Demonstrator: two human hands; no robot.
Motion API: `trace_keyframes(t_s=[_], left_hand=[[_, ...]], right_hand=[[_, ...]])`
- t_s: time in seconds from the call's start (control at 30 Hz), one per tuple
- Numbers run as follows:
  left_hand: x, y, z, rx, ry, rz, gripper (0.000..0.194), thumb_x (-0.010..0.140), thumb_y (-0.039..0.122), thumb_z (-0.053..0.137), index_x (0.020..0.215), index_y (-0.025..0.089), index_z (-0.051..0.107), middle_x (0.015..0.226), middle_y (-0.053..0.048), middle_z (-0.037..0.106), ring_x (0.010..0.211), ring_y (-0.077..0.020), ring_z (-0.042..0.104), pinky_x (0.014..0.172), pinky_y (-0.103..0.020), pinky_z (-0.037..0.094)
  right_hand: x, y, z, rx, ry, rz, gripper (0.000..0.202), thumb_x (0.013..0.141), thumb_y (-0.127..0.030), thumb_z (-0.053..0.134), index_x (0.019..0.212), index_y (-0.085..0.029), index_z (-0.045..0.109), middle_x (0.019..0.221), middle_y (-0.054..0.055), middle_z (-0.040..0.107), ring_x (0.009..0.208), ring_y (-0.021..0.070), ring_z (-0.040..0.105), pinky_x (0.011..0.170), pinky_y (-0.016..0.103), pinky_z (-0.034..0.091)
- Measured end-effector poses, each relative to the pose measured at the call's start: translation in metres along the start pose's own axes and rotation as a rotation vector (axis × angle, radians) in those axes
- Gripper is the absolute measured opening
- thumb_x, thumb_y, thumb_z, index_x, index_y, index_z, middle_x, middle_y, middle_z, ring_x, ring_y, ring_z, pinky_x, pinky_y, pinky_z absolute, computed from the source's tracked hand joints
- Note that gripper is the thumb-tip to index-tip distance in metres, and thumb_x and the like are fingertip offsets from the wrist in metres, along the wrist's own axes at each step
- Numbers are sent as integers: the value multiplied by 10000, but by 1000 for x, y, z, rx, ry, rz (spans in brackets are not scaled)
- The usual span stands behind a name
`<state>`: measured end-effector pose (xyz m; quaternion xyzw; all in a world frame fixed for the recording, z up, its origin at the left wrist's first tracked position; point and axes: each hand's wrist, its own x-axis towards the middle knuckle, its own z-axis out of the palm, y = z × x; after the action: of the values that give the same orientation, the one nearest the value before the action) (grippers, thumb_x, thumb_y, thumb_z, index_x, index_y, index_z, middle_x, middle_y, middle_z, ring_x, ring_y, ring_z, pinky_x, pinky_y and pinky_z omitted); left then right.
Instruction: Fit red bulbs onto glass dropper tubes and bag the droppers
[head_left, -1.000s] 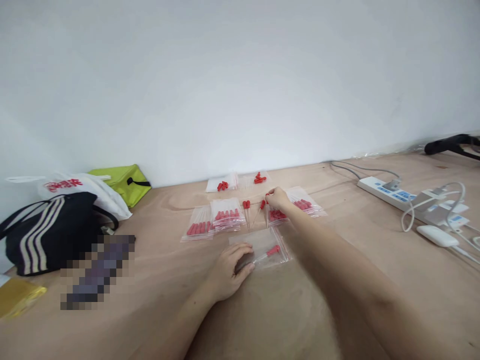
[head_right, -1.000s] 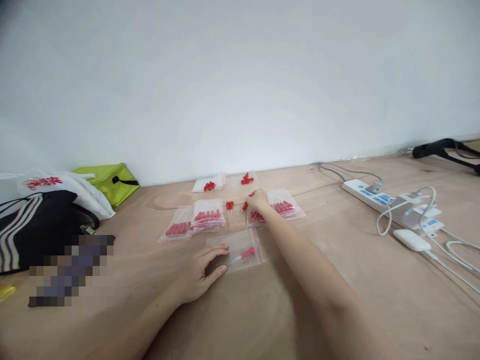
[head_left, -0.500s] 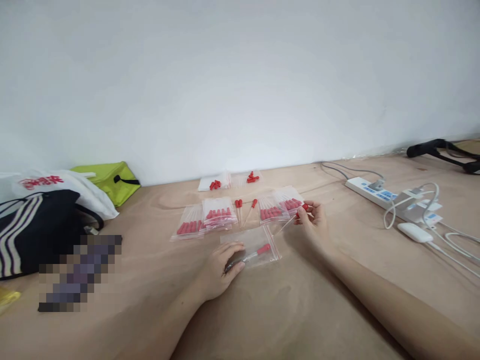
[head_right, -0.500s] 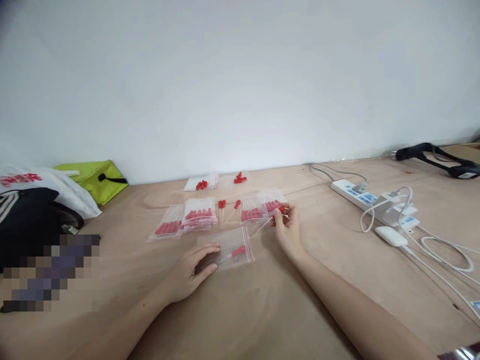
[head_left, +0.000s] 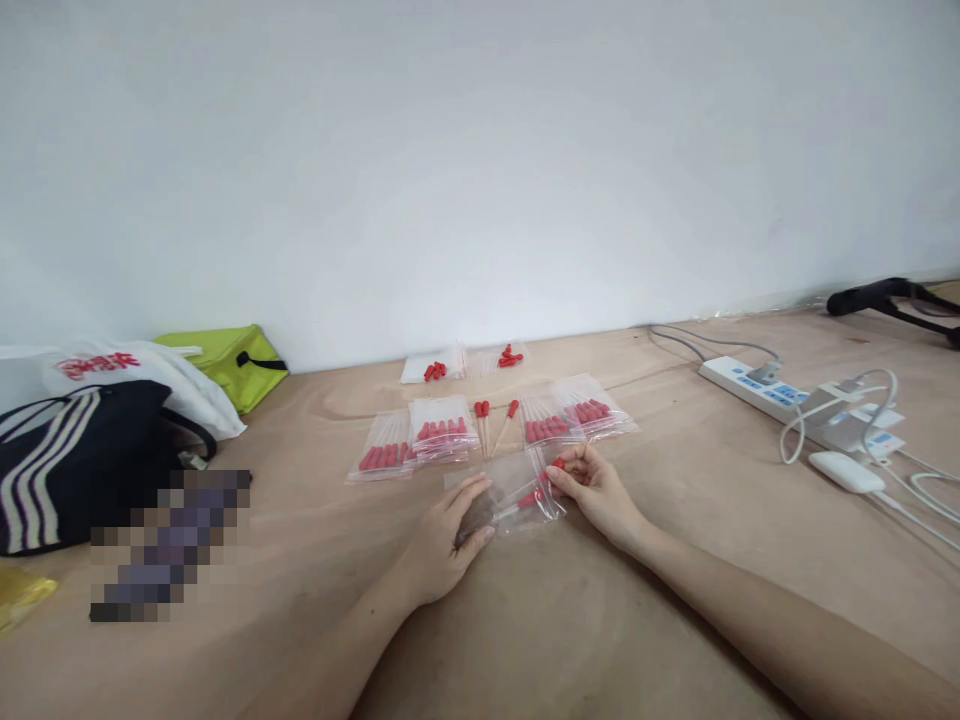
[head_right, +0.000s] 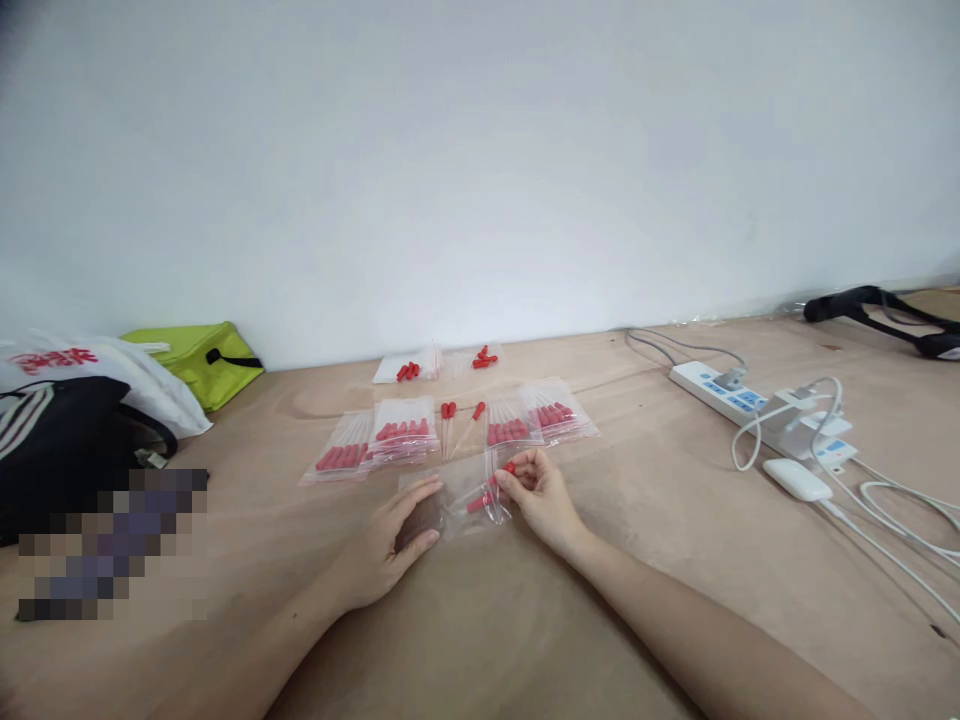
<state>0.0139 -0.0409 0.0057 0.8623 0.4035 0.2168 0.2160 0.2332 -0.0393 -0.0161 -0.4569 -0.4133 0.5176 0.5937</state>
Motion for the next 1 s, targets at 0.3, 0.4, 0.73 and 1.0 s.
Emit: trace_keyframes(t_s=[0.3,0.4,0.73,1.0], left_hand=[[1,-2,1,15,20,31,352,813,245,478,1163,210,471,1206,-77,523,1102,-219,486,933,-387,401],[1,-1,0,33,13,25,327,815,252,478,1140,218,498,1207,-68,522,1096,-216,491,928,-378,406],[-2,-7,5,86,18,55,312,817,265,479,1119,201,526,1210,-86,513,1094,-224,486,928,-394,403],[-3,-8,5,83,32,71,305,814,269,486,1109,212,540,1166,-78,545,1080,-223,492,927,-394,404]], right_hand=[[4,-1,-7,-385,-385,48,332,752,-485,490,700,-180,609,491,-57,426,394,59,341,383,184,260],[12,-5,-10,-598,-255,-162,252,782,-382,478,740,-187,633,596,-21,515,502,99,446,485,217,354],[100,-17,31,-1103,-16,-137,198,748,-238,529,903,-175,634,980,92,606,912,175,558,790,256,393],[134,-5,56,-1029,232,79,137,602,-230,634,690,-126,623,835,196,638,849,321,594,678,385,433]])
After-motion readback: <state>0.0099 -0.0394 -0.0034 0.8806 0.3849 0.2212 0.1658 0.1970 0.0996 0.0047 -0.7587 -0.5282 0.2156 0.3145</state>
